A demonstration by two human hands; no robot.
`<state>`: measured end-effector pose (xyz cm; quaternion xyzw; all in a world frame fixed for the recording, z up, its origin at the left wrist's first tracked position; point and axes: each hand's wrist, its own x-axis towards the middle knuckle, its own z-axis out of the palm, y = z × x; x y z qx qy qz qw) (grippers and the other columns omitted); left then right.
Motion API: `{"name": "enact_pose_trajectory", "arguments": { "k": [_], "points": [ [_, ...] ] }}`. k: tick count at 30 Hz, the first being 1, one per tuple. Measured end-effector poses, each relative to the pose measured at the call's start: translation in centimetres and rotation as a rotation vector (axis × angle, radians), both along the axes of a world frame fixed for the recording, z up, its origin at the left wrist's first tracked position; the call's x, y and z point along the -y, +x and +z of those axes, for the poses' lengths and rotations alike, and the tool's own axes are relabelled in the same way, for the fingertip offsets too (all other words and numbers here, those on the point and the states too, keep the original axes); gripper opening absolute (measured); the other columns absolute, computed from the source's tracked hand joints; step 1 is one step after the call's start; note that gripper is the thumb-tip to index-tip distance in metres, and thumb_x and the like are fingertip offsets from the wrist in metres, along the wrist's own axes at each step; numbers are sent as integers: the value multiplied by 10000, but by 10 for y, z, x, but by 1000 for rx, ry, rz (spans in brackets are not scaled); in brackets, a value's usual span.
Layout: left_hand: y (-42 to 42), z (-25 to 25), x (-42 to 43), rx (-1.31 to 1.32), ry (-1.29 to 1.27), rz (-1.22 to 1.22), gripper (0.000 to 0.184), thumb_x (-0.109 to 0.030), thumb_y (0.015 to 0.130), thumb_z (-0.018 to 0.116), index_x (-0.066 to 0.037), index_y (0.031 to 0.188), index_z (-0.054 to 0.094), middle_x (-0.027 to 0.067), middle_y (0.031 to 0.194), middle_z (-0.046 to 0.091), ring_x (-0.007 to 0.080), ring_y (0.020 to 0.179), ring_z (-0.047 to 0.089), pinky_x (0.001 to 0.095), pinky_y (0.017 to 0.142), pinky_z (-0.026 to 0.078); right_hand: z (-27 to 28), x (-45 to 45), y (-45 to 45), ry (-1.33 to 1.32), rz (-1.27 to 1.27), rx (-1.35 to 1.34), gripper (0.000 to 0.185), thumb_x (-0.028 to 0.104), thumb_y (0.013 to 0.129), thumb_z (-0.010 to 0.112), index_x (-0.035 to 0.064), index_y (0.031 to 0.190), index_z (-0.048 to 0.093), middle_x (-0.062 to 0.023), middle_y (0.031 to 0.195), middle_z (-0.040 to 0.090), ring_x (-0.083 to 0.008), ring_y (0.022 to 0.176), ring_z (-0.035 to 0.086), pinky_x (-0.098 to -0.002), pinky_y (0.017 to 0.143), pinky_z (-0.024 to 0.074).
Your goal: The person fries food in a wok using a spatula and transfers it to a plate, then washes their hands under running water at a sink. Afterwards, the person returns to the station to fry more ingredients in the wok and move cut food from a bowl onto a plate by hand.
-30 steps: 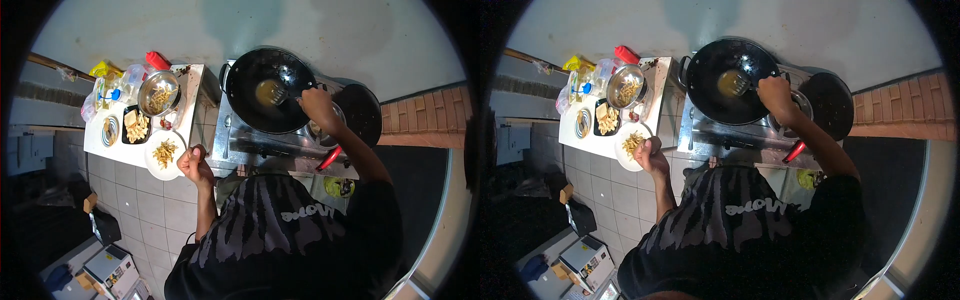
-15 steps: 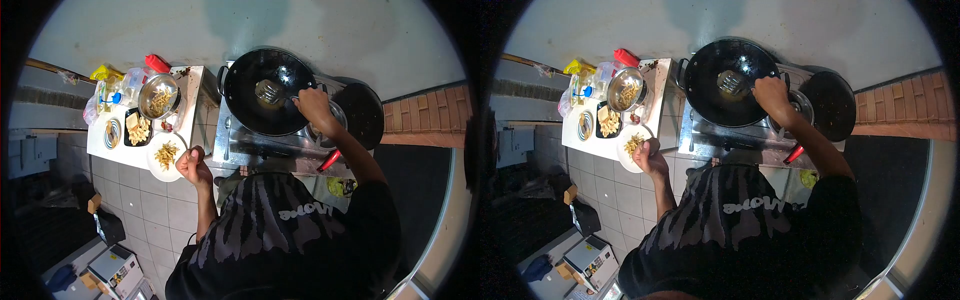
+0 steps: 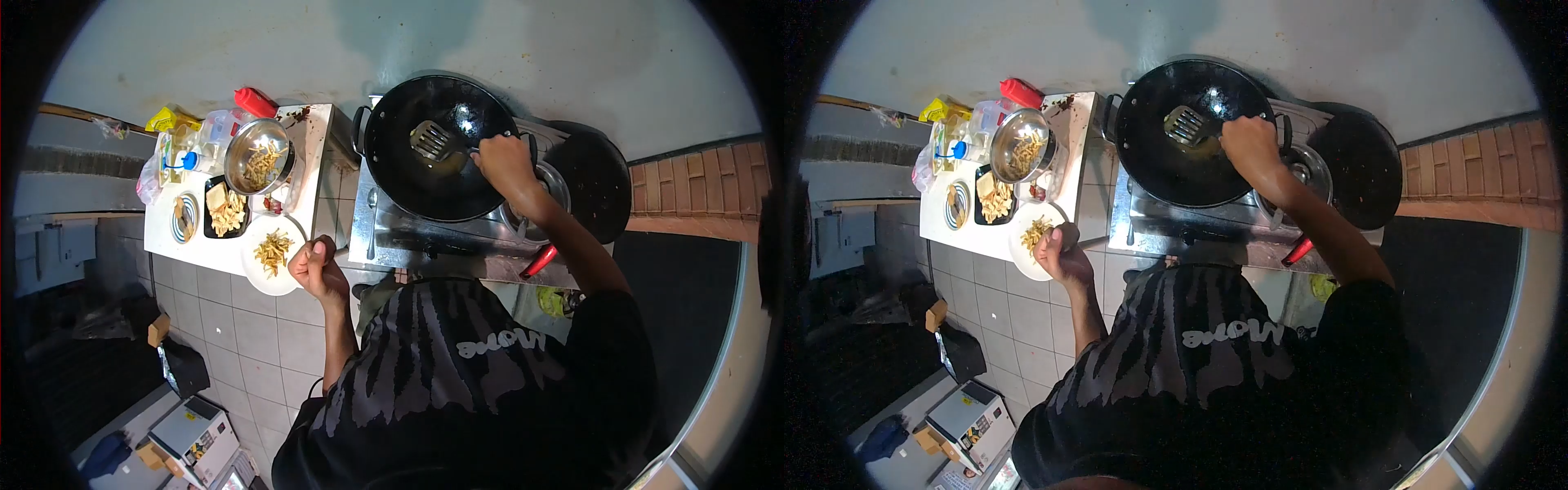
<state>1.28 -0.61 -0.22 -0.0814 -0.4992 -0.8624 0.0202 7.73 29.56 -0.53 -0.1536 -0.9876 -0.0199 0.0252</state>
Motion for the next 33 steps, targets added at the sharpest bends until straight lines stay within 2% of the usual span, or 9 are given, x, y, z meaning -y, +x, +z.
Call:
{"name": "enact_pose_trajectory", "arguments": {
  "k": [6, 10, 15, 18, 20, 23, 26, 28, 33],
  "points": [
    [-3, -5, -1, 2, -1, -21, 417, -27, 790, 555, -99, 566, 211, -31, 552, 228, 89, 524, 213, 258, 495, 166, -12, -1, 13, -97, -58, 7, 286, 302, 816, 629, 43, 707, 681, -166, 658, 634, -328, 644, 648, -409, 577, 513],
    [-2, -5, -5, 8, -12, -51, 418, -40, 793, 562, -93, 563, 216, -27, 550, 237, 87, 525, 214, 259, 496, 165, -18, -7, 15, -103, -62, -3, 305, 315, 820, 624, 39, 700, 676, -166, 660, 632, -328, 650, 647, -403, 574, 511],
    [-2, -8, -5, -8, -30, -88, 420, -54, 795, 568, -86, 560, 222, -26, 550, 238, 88, 528, 213, 260, 496, 164, -21, -30, 6, -51, 111, -87, 327, 343, 813, 625, 46, 681, 667, -146, 631, 620, -316, 636, 634, -411, 584, 504],
    [-2, -6, -5, -16, -22, -87, 423, -57, 798, 570, -85, 557, 224, -27, 549, 235, 89, 527, 214, 261, 497, 163, -11, -41, -5, -33, 209, -12, 325, 352, 806, 629, 58, 670, 664, -140, 615, 613, -322, 624, 626, -414, 592, 499],
    [-1, -6, -3, -13, -65, -73, 354, -96, 751, 571, -109, 560, 273, -32, 554, 267, 85, 519, 254, 247, 493, 192, -4, -43, -11, -32, 251, -63, 326, 356, 798, 635, 61, 663, 660, -141, 606, 606, -331, 636, 623, -414, 601, 492],
    [-1, -6, 0, -17, -72, -54, 354, -101, 752, 568, -108, 559, 272, -33, 553, 261, 85, 521, 254, 251, 493, 186, 9, -47, -22, -22, 298, 93, 325, 357, 796, 636, 55, 678, 661, -145, 616, 607, -332, 654, 621, -420, 606, 483],
    [0, -7, 1, -34, -15, -52, 413, -51, 803, 565, -87, 556, 236, -25, 551, 253, 89, 523, 222, 258, 494, 178, 16, -50, -27, -43, 377, 87, 323, 359, 791, 637, 50, 701, 666, -146, 636, 612, -334, 669, 619, -424, 602, 476],
    [0, -10, 2, -23, -20, -58, 411, -51, 803, 565, -88, 555, 240, -26, 549, 254, 89, 522, 223, 256, 495, 179, 20, -55, -31, -67, 485, 80, 278, 346, 802, 626, 93, 888, 699, -136, 659, 624, -330, 667, 609, -413, 621, 469],
    [2, -6, 1, -26, -23, -72, 405, -51, 801, 567, -88, 550, 252, -28, 545, 256, 87, 518, 227, 251, 497, 181, 33, -62, -50, -39, 597, 116, 305, 366, 778, 632, 101, 914, 693, -124, 680, 630, -331, 680, 603, -428, 596, 449]
  ]
}}
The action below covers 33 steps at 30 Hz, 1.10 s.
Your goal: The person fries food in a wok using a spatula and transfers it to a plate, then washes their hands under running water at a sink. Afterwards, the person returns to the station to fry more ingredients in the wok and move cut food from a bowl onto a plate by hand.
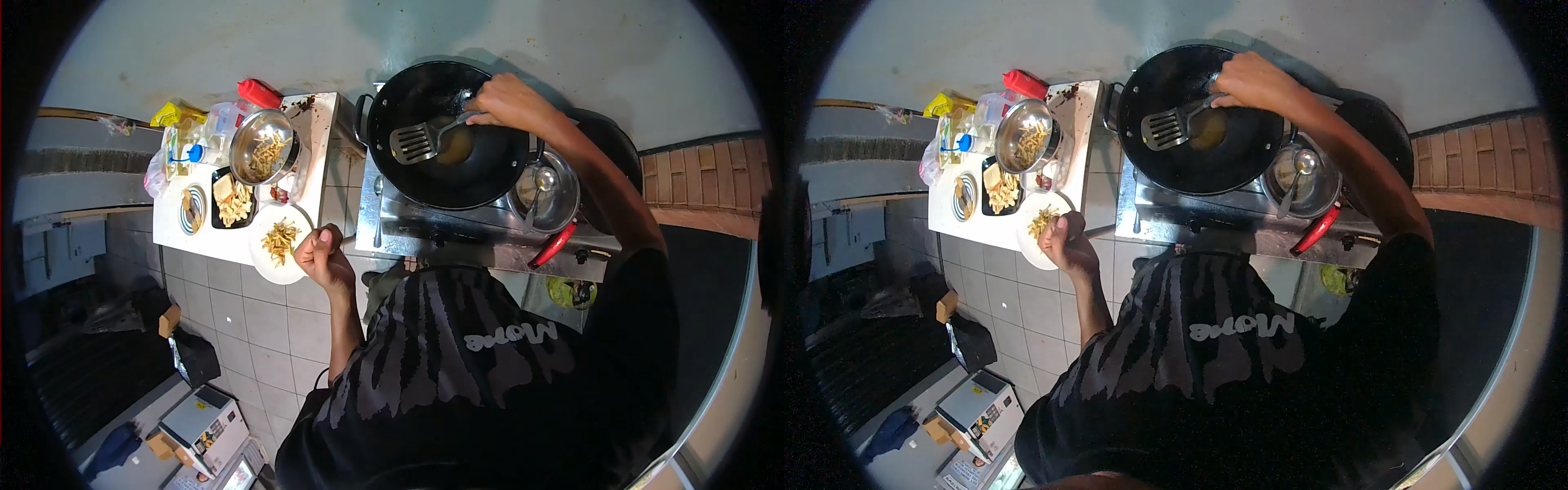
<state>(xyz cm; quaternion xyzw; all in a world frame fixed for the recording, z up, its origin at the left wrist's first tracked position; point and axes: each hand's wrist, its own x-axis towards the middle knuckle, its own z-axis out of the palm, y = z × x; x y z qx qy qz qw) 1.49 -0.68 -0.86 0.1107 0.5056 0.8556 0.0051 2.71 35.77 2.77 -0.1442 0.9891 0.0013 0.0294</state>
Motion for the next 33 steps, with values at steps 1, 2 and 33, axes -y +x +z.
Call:
{"name": "enact_pose_trajectory", "arguments": {
  "k": [1, 2, 33],
  "points": [
    [0, 0, 1, -2, 3, -2, 405, -52, 800, 569, -88, 549, 253, -29, 546, 255, 87, 518, 226, 251, 498, 180, 3, 0, -3, 0, 2, 0, 305, 366, 778, 632, 101, 914, 693, -124, 680, 630, -331, 680, 603, -428, 596, 449],
    [0, 0, 1, -4, 6, -2, 405, -53, 800, 570, -87, 548, 255, -30, 546, 254, 87, 517, 226, 251, 498, 180, 7, 0, -7, 19, 37, 11, 318, 375, 769, 633, 99, 915, 693, -122, 680, 629, -332, 679, 602, -429, 594, 448],
    [16, -10, 25, 15, -48, 92, 383, -109, 774, 556, -107, 543, 250, -30, 531, 239, 99, 514, 211, 283, 512, 184, 72, 71, -25, 267, 247, -8, 221, 265, 638, 736, 53, 640, 674, -125, 635, 634, -295, 673, 649, -372, 608, 515]
  ]
}}
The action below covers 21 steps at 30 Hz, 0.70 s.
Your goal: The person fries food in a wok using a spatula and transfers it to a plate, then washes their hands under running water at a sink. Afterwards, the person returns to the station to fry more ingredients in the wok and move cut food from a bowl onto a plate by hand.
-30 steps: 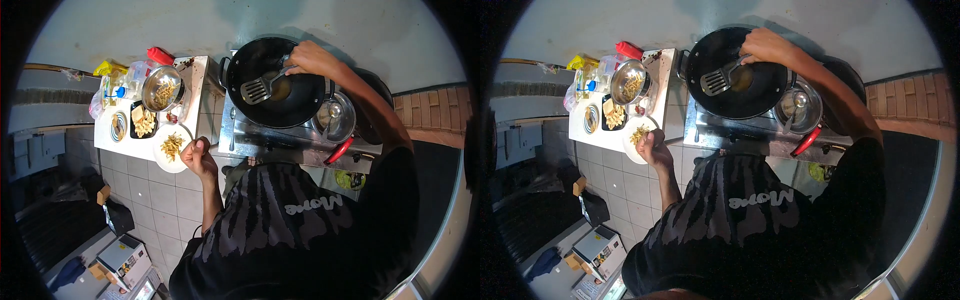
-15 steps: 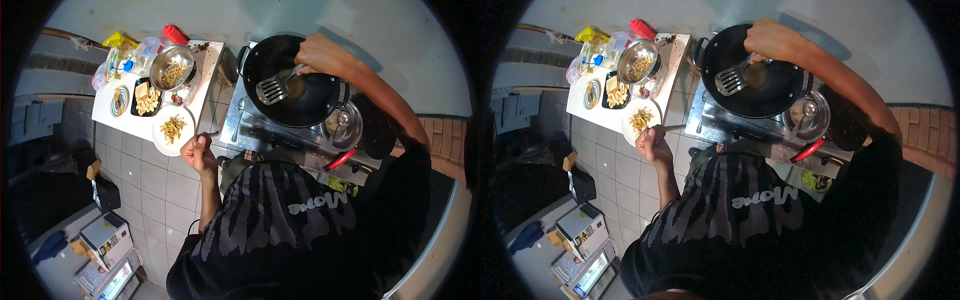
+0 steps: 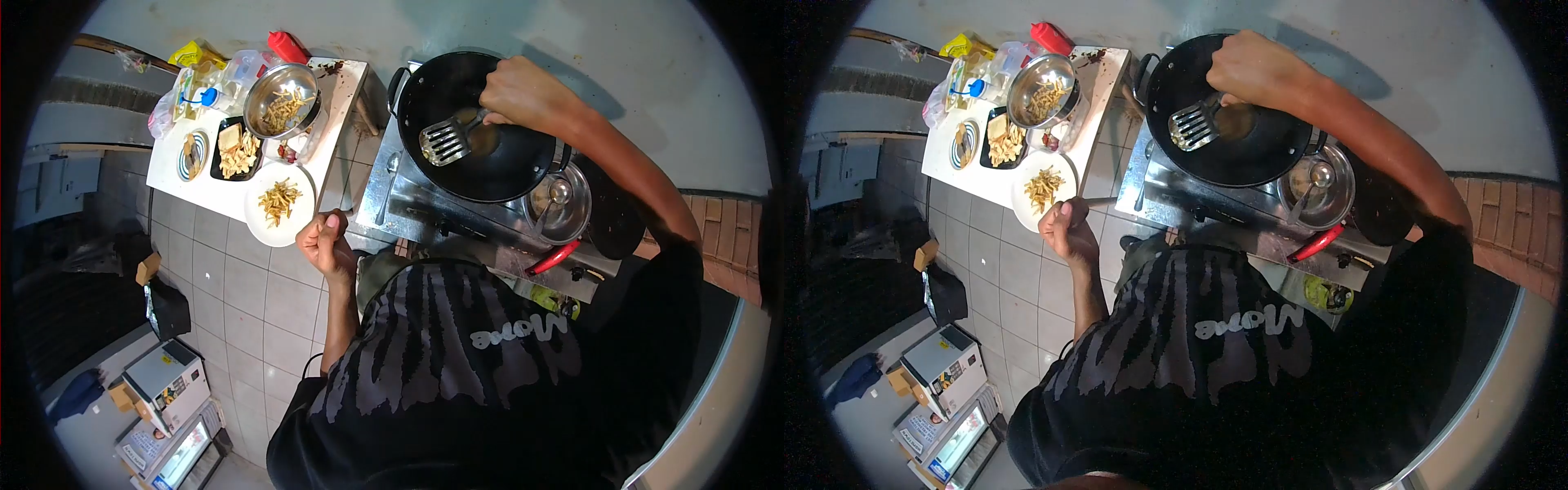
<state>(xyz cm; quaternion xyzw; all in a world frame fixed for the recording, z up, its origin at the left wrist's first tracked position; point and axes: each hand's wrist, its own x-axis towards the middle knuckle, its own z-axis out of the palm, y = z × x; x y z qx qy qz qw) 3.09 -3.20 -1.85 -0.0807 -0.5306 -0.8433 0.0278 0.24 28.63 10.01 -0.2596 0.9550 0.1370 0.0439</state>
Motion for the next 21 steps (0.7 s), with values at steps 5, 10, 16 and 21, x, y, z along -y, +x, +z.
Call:
{"name": "enact_pose_trajectory", "arguments": {
  "k": [5, 10, 16, 21],
  "points": [
    [3, 4, -2, -7, -9, 10, 375, -109, 778, 556, -103, 545, 262, -29, 536, 249, 102, 514, 220, 283, 511, 188, 6, 15, 4, 28, 33, -49, 172, 225, 624, 727, 62, 627, 671, -117, 630, 635, -265, 675, 656, -347, 603, 517],
    [4, 2, 1, -7, -6, 6, 364, -106, 779, 553, -99, 545, 274, -25, 542, 259, 100, 516, 224, 283, 510, 190, 10, 29, 4, 46, 79, -115, 71, 146, 645, 680, 80, 622, 672, -95, 636, 645, -232, 676, 663, -326, 592, 515],
    [5, 1, 0, -11, -9, -3, 362, -107, 782, 552, -97, 542, 281, -26, 543, 264, 99, 517, 227, 280, 509, 189, 16, 47, 5, 126, 108, -132, 51, 92, 665, 645, 96, 620, 669, -57, 661, 660, -211, 678, 662, -309, 587, 511],
    [5, -1, 2, -22, -3, -7, 349, -108, 782, 553, -94, 547, 295, -26, 542, 271, 97, 517, 236, 279, 505, 188, 8, 59, 6, 144, 168, -197, 69, 146, 653, 660, 118, 590, 659, -33, 596, 637, -185, 621, 647, -302, 531, 477]
  ]
}}
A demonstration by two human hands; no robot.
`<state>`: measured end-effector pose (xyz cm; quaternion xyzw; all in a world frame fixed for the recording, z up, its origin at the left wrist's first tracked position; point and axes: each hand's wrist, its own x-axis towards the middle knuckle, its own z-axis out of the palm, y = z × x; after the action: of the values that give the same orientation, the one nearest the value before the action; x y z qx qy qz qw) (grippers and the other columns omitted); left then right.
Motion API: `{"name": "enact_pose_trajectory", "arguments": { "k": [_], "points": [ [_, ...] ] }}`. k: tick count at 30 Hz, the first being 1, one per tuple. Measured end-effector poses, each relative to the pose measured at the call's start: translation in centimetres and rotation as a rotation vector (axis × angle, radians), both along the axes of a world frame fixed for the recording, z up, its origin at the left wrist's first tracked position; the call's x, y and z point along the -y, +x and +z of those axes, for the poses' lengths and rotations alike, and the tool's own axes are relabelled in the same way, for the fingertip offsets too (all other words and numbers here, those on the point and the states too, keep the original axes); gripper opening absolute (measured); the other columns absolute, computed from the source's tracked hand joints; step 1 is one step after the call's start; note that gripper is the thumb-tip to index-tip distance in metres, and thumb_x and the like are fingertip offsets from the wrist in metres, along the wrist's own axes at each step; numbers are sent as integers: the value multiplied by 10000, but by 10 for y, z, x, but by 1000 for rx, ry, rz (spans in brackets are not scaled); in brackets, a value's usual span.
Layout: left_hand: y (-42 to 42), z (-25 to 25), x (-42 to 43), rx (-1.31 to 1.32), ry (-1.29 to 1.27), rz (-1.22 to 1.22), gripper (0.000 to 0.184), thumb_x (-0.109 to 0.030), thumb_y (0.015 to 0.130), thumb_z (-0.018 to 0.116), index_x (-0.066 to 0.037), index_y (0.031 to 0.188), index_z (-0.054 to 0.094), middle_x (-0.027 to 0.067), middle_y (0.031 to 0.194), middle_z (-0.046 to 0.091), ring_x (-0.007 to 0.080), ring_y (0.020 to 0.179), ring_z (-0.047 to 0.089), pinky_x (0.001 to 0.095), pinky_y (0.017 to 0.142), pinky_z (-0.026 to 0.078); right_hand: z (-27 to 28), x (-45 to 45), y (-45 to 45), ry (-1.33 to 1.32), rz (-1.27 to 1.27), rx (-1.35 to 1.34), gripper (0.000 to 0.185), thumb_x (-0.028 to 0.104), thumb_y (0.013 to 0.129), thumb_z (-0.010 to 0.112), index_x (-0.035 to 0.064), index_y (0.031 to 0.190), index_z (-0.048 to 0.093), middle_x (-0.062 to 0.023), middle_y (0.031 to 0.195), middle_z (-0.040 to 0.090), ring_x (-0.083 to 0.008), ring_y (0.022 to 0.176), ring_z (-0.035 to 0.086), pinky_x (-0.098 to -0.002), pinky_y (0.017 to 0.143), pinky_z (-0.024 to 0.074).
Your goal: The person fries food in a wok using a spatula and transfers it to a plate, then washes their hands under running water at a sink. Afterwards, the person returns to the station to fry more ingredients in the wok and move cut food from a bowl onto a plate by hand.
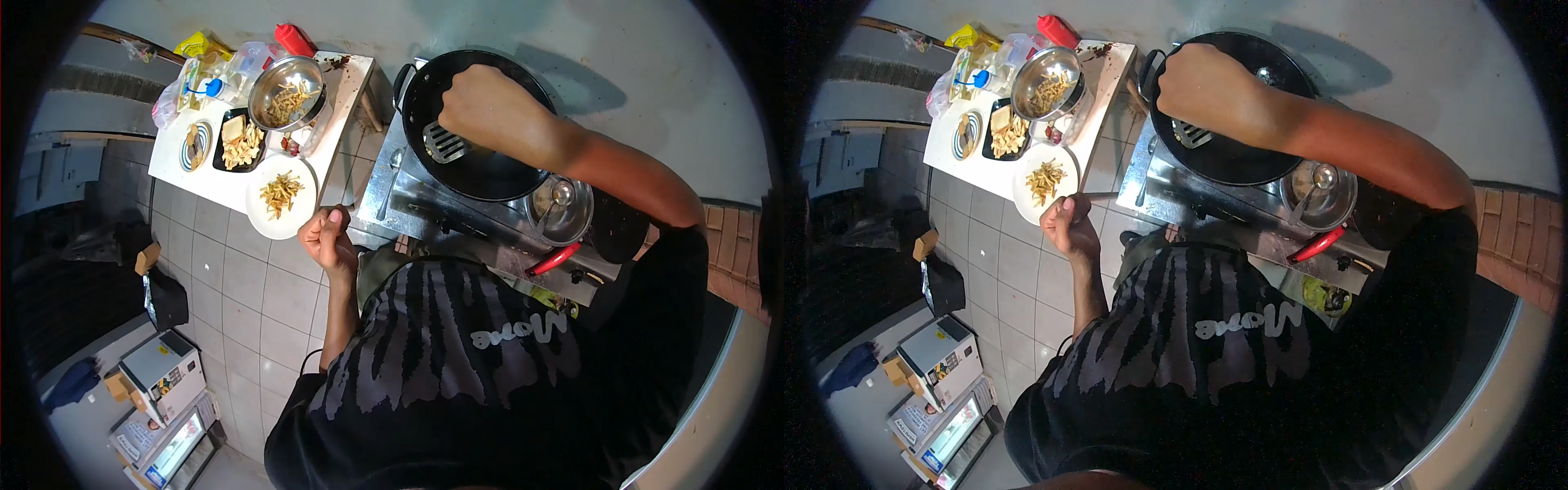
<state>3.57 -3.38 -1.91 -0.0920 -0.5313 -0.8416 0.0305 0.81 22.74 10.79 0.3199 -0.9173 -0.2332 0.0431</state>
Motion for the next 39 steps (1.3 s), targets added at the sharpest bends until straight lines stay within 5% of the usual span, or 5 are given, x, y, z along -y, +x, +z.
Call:
{"name": "enact_pose_trajectory", "arguments": {
  "k": [5, 39],
  "points": [
    [1, 2, -4, 11, 65, 38, 394, -13, 773, 542, -89, 542, 232, -32, 539, 234, 75, 511, 197, 262, 481, 152, 7, 16, 2, -3, 1, 39, 60, 111, 663, 655, 112, 604, 669, -32, 603, 639, -182, 630, 648, -297, 528, 474],
    [3, -12, 15, 104, 118, 103, 406, -10, 778, 555, -87, 536, 238, -42, 537, 234, 63, 517, 193, 261, 488, 150, 10, 54, -29, 75, 103, 221, 48, 118, 661, 667, 98, 618, 671, -56, 621, 641, -209, 665, 654, -314, 552, 493]
  ]
}}
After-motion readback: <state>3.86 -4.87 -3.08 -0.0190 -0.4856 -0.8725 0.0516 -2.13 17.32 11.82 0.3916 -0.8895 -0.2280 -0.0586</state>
